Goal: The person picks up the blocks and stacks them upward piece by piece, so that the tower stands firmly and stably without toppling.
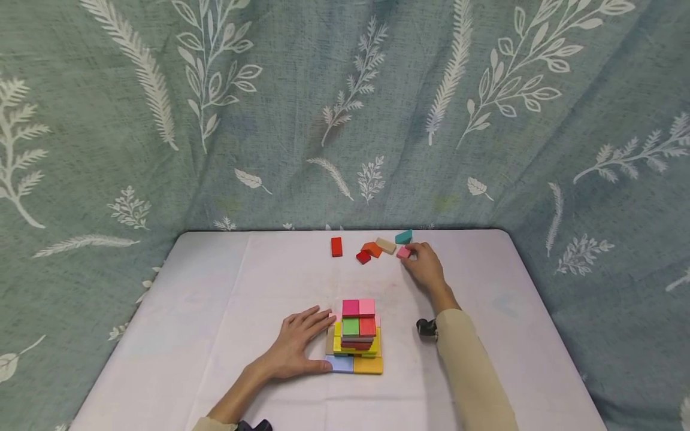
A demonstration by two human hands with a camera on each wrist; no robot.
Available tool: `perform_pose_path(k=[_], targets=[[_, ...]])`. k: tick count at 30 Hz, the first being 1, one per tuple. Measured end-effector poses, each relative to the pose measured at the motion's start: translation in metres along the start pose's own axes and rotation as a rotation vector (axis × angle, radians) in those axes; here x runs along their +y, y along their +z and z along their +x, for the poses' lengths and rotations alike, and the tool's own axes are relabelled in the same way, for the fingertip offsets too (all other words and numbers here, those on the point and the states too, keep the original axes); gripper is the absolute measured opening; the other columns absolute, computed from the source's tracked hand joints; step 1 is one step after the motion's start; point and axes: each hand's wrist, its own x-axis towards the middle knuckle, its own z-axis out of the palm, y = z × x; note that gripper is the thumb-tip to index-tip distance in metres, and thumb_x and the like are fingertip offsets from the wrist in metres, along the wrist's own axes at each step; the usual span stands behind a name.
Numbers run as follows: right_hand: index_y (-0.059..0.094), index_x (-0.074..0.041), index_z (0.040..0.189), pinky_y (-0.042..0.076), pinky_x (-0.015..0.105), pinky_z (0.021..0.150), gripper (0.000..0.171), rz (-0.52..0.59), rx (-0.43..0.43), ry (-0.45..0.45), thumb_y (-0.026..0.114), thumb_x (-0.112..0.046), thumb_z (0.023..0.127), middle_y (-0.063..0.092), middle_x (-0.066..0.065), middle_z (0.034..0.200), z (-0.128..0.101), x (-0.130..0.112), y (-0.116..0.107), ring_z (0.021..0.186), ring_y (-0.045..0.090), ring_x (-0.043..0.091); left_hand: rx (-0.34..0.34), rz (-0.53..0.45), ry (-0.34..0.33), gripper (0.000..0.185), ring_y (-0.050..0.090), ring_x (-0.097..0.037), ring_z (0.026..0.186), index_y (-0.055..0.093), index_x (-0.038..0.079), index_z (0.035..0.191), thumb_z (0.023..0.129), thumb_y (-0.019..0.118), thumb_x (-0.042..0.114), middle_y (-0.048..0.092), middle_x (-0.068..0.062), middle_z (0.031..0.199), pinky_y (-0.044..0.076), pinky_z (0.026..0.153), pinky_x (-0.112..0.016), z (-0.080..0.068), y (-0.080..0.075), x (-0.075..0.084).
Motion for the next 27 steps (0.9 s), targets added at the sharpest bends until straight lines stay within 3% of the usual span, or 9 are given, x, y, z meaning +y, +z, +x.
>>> perform_pose_path(k=[7,11,15,20,27], targets=[[0.062,-0.004,0.130,0.048,0.045,0.087,0.047,0.084,0.009,-0.043,0.074,-0.030,0.092,0.058,0.017,0.120,-0.018,-0.006,-0.004,0.103,0.054,0.030,0.005,-0.004,0.012,0.101,0.018,-0.024,0.153,0.031,0.031,0.159,0.077,0.061,0.082,0.029,0.008,0.164,0.019,0.113,-0.057,0.000,0.001,0.001],[0.064,-0.010,0.127,0.045,0.036,0.072,0.041,0.137,0.010,-0.106,0.075,-0.025,0.091,0.058,0.011,0.117,-0.044,-0.021,-0.010,0.089,0.051,0.025,0.009,-0.009,0.015,0.101,0.018,-0.025,0.153,0.032,0.030,0.159,0.077,0.063,0.080,0.030,0.007,0.164,0.019,0.113,-0.058,0.000,-0.001,0.002],[0.065,-0.017,0.126,0.041,0.031,0.062,0.037,0.170,0.008,-0.231,0.076,-0.025,0.091,0.059,0.007,0.114,-0.078,-0.042,-0.023,0.081,0.047,0.021,0.006,-0.017,0.017,0.100,0.019,-0.026,0.153,0.033,0.029,0.159,0.077,0.064,0.078,0.030,0.006,0.164,0.019,0.113,-0.059,0.000,-0.003,0.004],[0.064,-0.024,0.128,0.042,0.029,0.065,0.040,0.230,-0.013,-0.381,0.077,-0.027,0.091,0.058,-0.002,0.110,-0.120,-0.067,-0.036,0.083,0.048,0.019,0.001,-0.017,0.011,0.101,0.018,-0.026,0.153,0.032,0.030,0.159,0.077,0.062,0.081,0.030,0.006,0.164,0.018,0.113,-0.059,-0.001,-0.003,0.002],[0.066,-0.030,0.121,0.043,0.027,0.069,0.038,0.278,-0.055,-0.468,0.080,-0.022,0.087,0.057,-0.009,0.109,-0.163,-0.094,-0.049,0.088,0.048,0.018,0.007,-0.024,0.020,0.101,0.018,-0.026,0.153,0.032,0.029,0.159,0.077,0.061,0.082,0.030,0.006,0.164,0.018,0.113,-0.059,0.000,-0.002,0.001]])
